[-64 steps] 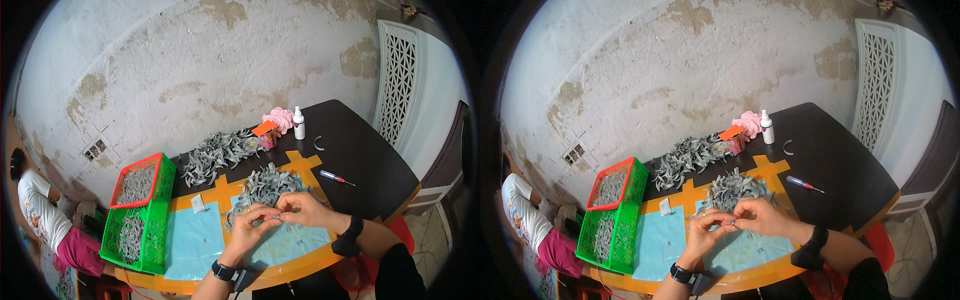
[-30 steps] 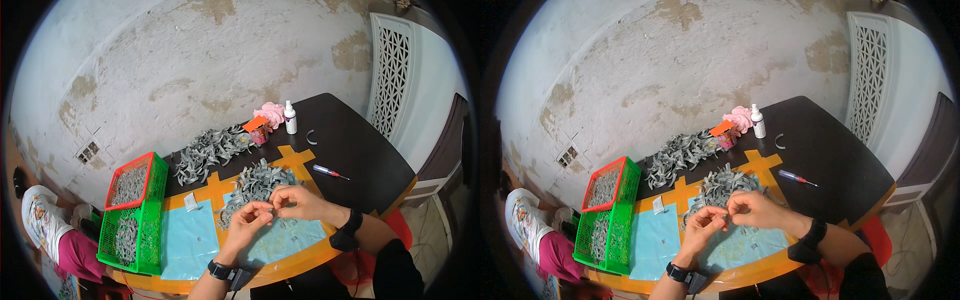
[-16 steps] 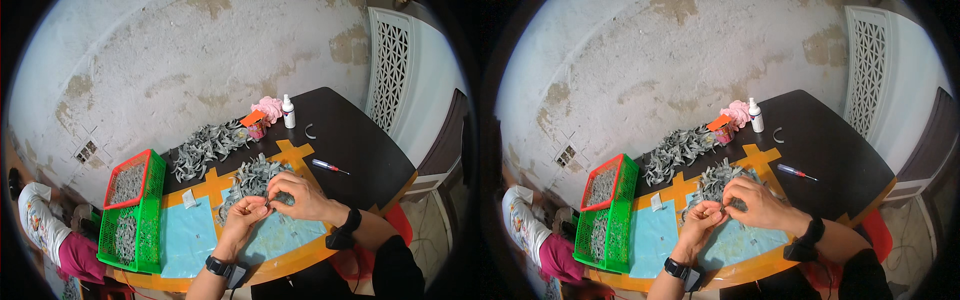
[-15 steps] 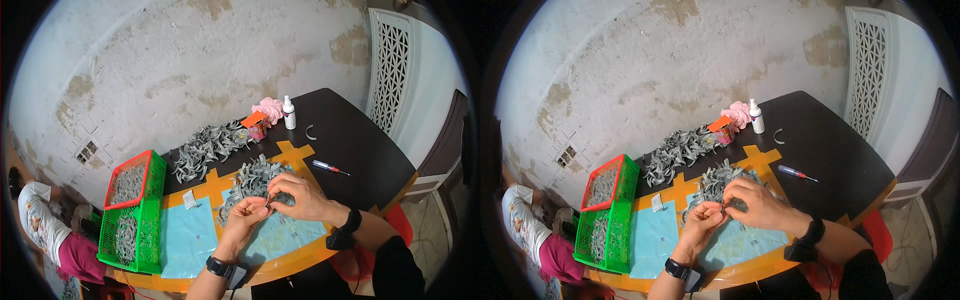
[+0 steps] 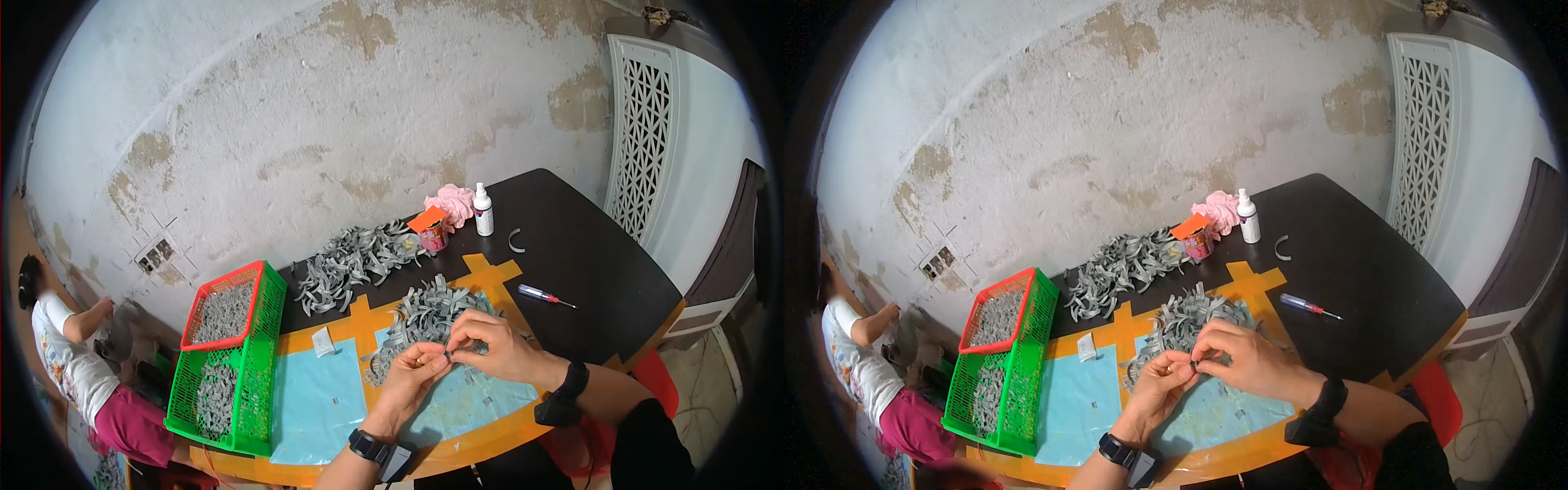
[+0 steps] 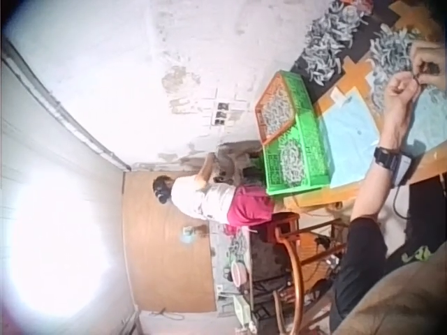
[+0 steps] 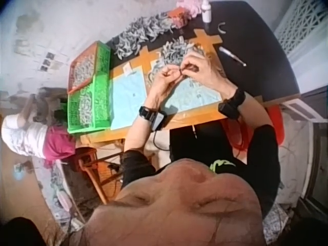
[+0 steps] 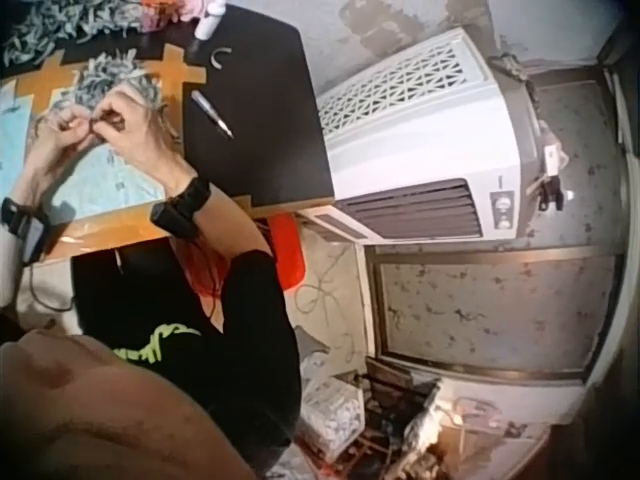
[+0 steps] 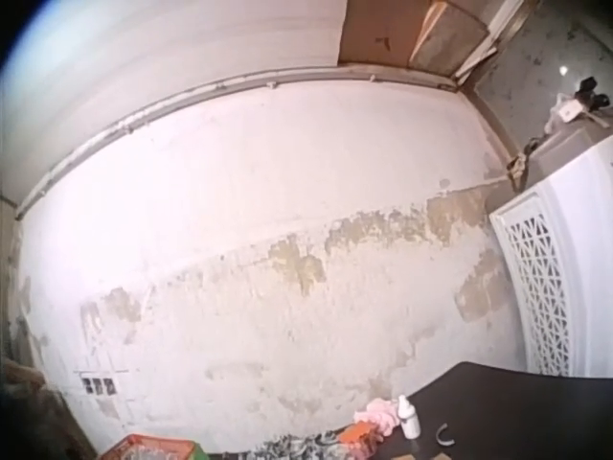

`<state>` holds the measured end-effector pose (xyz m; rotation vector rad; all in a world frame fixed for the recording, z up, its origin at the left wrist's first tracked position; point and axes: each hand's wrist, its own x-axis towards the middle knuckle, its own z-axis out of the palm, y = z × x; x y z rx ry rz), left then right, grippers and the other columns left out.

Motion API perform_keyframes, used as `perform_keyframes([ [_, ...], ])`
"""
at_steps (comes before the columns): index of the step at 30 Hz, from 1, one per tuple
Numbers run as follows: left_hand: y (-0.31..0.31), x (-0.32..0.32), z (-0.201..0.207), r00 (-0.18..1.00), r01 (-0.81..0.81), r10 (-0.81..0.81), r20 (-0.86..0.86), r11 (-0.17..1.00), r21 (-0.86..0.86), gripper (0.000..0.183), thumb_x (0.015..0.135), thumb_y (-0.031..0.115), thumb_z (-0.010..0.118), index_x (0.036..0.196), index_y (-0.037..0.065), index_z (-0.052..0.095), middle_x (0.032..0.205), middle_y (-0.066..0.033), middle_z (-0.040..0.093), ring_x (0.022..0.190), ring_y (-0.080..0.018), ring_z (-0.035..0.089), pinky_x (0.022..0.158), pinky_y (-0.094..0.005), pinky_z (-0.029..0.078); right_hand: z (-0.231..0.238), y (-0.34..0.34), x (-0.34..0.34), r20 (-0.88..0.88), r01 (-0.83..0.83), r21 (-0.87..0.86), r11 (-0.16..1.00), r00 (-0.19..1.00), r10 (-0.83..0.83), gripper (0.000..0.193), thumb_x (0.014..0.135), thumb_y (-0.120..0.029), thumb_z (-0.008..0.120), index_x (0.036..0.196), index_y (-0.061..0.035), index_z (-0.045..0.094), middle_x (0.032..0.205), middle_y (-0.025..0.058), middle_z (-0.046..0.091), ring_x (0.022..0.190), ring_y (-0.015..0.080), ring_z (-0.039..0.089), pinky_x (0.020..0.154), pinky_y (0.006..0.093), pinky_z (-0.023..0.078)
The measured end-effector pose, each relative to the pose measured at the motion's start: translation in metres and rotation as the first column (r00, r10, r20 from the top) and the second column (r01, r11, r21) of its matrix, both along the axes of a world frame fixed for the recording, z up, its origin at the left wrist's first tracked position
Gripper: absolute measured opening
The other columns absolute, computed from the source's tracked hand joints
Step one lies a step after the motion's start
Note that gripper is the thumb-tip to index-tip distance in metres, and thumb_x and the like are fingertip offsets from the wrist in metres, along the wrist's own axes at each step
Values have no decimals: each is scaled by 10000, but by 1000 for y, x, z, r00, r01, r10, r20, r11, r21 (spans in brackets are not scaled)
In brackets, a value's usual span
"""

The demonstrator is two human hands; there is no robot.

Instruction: The recorder is inspecting and sorting small gray shoe components at a workbench.

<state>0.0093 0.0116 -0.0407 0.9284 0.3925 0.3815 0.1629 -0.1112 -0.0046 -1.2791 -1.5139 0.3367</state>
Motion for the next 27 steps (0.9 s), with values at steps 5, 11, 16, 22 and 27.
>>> perform_keyframes([
  [5, 4, -2, -4, 989, 112, -108, 104, 993, -36, 134, 859, -5, 622, 989, 27, 621, 913, -57, 656, 863, -128, 639, 812, -242, 533, -2, -1, 0, 57, 24, 61, 998, 998, -28, 120, 730, 41, 682, 798, 2, 590, 888, 87, 567, 801, 190, 600, 672, 284, 494],
  [11, 4, -1, -1, 990, 99, -93, 105, 994, -50, 128, 853, -24, 617, 977, 4, 628, 897, -76, 659, 854, -146, 648, 833, -265, 546, -3, 1, 1, 136, 32, 209, 977, 989, -62, 111, 727, 43, 680, 777, -5, 593, 841, 95, 612, 758, 219, 626, 640, 299, 503],
  [16, 3, 0, -2, 996, 57, -54, 71, 998, -37, 110, 860, -17, 607, 967, 7, 614, 885, -73, 653, 826, -148, 652, 792, -253, 554, -6, 1, 3, 131, 12, 210, 978, 991, -41, 102, 746, 21, 652, 816, -4, 583, 828, 104, 613, 753, 261, 611, 654, 332, 487],
  [22, 2, 0, -2, 999, 38, -37, 37, 999, -27, 87, 860, -18, 608, 942, 5, 624, 888, -80, 652, 818, -144, 647, 791, -250, 552, -7, 2, 3, 118, 26, 194, 981, 992, -49, 78, 764, 7, 634, 822, -1, 582, 799, 107, 620, 725, 264, 616, 649, 341, 486],
  [27, 2, 0, -4, 1000, -24, 24, 10, 999, 25, 80, 863, -6, 610, 940, 11, 625, 897, -71, 653, 818, -135, 638, 784, -248, 536, -8, 1, 5, 208, 20, 181, 983, 976, -58, 77, 771, -4, 633, 833, -3, 586, 795, 107, 619, 727, 268, 615, 643, 345, 484],
])
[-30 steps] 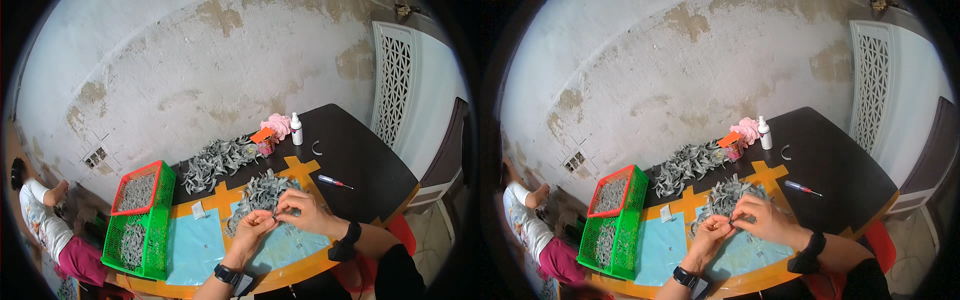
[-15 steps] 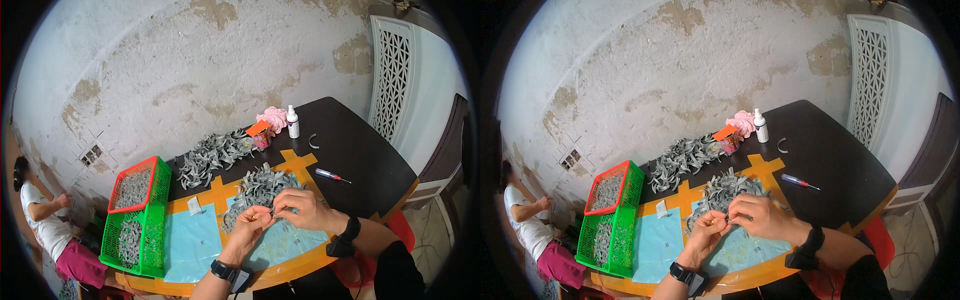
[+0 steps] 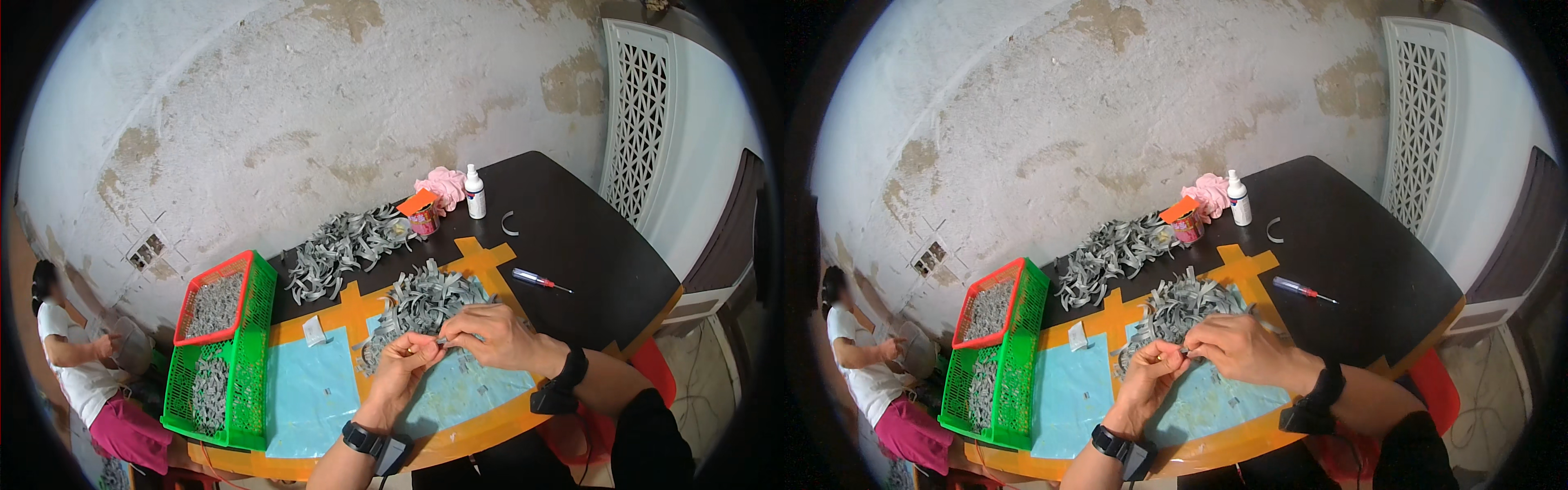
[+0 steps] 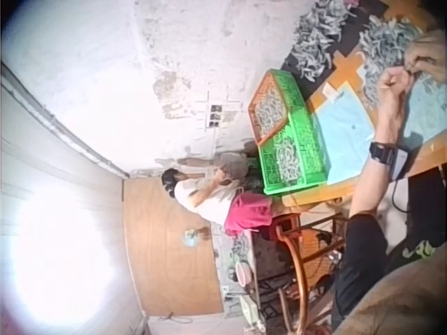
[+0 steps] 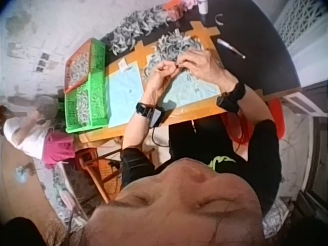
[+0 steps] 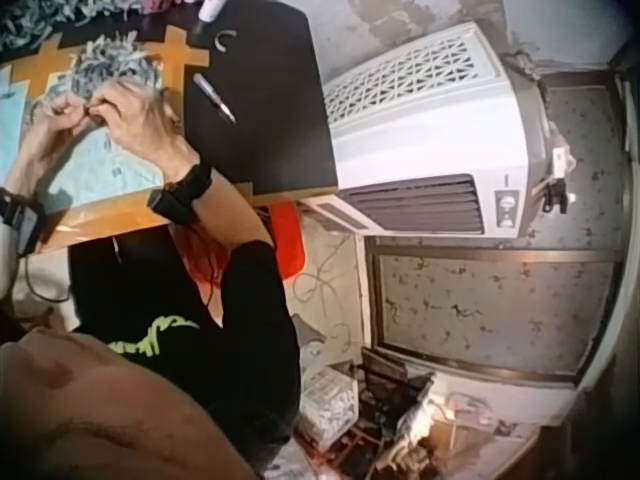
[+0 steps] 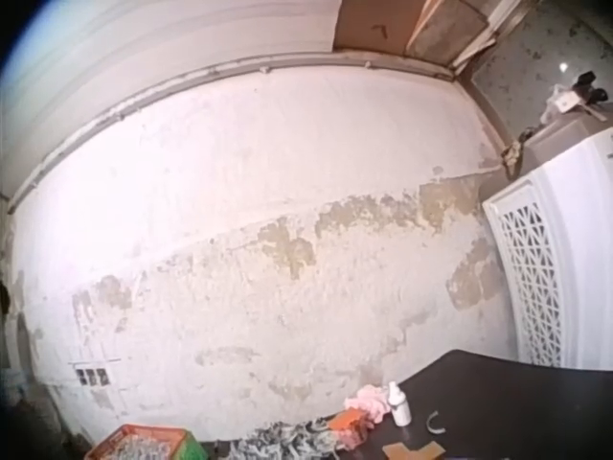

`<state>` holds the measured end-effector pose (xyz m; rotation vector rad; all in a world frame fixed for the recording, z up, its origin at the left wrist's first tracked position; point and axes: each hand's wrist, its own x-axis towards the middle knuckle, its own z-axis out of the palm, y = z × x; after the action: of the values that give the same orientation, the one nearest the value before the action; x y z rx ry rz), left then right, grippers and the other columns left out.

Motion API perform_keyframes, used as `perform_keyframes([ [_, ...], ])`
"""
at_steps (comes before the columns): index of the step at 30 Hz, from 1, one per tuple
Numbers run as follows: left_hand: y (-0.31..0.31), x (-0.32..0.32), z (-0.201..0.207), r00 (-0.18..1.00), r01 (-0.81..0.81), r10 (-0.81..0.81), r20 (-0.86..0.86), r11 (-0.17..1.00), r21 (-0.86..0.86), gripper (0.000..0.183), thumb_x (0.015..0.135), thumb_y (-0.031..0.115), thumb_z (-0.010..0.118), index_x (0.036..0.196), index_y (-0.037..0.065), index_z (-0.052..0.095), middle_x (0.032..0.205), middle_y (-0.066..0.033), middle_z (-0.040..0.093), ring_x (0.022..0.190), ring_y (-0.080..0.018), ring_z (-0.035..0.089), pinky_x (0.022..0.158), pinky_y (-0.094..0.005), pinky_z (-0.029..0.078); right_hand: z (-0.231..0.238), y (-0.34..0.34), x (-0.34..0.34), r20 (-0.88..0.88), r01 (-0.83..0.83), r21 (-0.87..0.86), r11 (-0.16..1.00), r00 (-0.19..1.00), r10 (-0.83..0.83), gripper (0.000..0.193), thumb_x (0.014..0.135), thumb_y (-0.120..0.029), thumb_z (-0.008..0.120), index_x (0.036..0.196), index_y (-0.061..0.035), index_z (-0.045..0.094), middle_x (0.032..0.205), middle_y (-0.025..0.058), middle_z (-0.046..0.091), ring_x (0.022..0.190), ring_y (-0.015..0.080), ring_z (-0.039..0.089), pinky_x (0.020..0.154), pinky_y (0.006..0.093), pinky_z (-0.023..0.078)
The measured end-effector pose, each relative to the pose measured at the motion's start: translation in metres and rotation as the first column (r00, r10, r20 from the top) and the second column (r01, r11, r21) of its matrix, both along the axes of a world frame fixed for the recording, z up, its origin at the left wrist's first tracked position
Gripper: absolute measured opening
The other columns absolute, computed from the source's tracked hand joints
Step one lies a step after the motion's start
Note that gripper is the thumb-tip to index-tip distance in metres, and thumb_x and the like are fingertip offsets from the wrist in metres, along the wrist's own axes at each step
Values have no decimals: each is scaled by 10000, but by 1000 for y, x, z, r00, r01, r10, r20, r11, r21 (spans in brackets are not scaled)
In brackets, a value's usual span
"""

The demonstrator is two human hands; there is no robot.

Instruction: The recorder is inspecting and sorting small gray shoe components at a workbench.

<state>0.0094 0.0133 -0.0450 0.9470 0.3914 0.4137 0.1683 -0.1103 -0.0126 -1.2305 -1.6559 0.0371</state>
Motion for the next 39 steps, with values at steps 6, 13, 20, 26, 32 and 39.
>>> perform_keyframes([
  [6, 3, -1, 9, 993, 118, -119, -4, 992, -33, 177, 871, 31, 614, 1047, 16, 616, 964, -72, 651, 905, -139, 625, 839, -240, 511, 1, 1, -3, -86, 10, -20, 1000, 996, -11, 80, 767, -1, 649, 832, -9, 603, 806, 94, 602, 745, 245, 607, 629, 332, 478],
  [13, 5, -5, 13, 957, 291, -291, -10, 957, 2, 210, 880, 79, 621, 1078, 9, 609, 1029, -97, 643, 961, -161, 629, 859, -249, 518, 4, 1, 2, -169, -70, -68, 995, 984, 58, 83, 758, 18, 658, 822, -2, 608, 830, 82, 563, 733, 208, 587, 613, 295, 467],
  [20, 7, -3, 1, 966, 257, -252, 60, 962, -95, 214, 863, 30, 626, 1074, 2, 615, 992, -116, 656, 932, -189, 650, 833, -254, 545, 5, 2, 1, -8, -51, 55, 997, 999, 52, 117, 715, 33, 690, 789, -28, 622, 826, 58, 577, 720, 196, 589, 602, 290, 472],
  [26, 7, -3, -2, 970, 234, -220, 106, 961, -146, 207, 853, 0, 627, 1060, -5, 630, 963, -125, 666, 896, -198, 662, 823, -268, 552, 2, 4, -1, 92, -55, 201, 978, 995, 37, 156, 678, 47, 702, 771, -40, 611, 808, 48, 624, 704, 210, 603, 595, 298, 486],
  [32, 6, -5, 0, 977, 206, -197, 78, 970, -132, 194, 837, 11, 650, 1030, 5, 637, 932, -104, 665, 871, -187, 662, 795, -259, 558, 3, 4, -3, 61, -57, 227, 972, 997, 44, 179, 676, 55, 696, 794, -35, 595, 788, 66, 642, 691, 220, 613, 588, 308, 496],
  [39, 3, -3, 5, 993, 99, -104, -53, 991, -96, 194, 846, 44, 651, 1035, 4, 642, 969, -102, 662, 890, -175, 652, 804, -260, 555, 6, 3, 0, -9, -69, 95, 993, 997, 71, 162, 696, 55, 679, 798, -31, 586, 793, 75, 634, 720, 229, 616, 616, 317, 496],
])
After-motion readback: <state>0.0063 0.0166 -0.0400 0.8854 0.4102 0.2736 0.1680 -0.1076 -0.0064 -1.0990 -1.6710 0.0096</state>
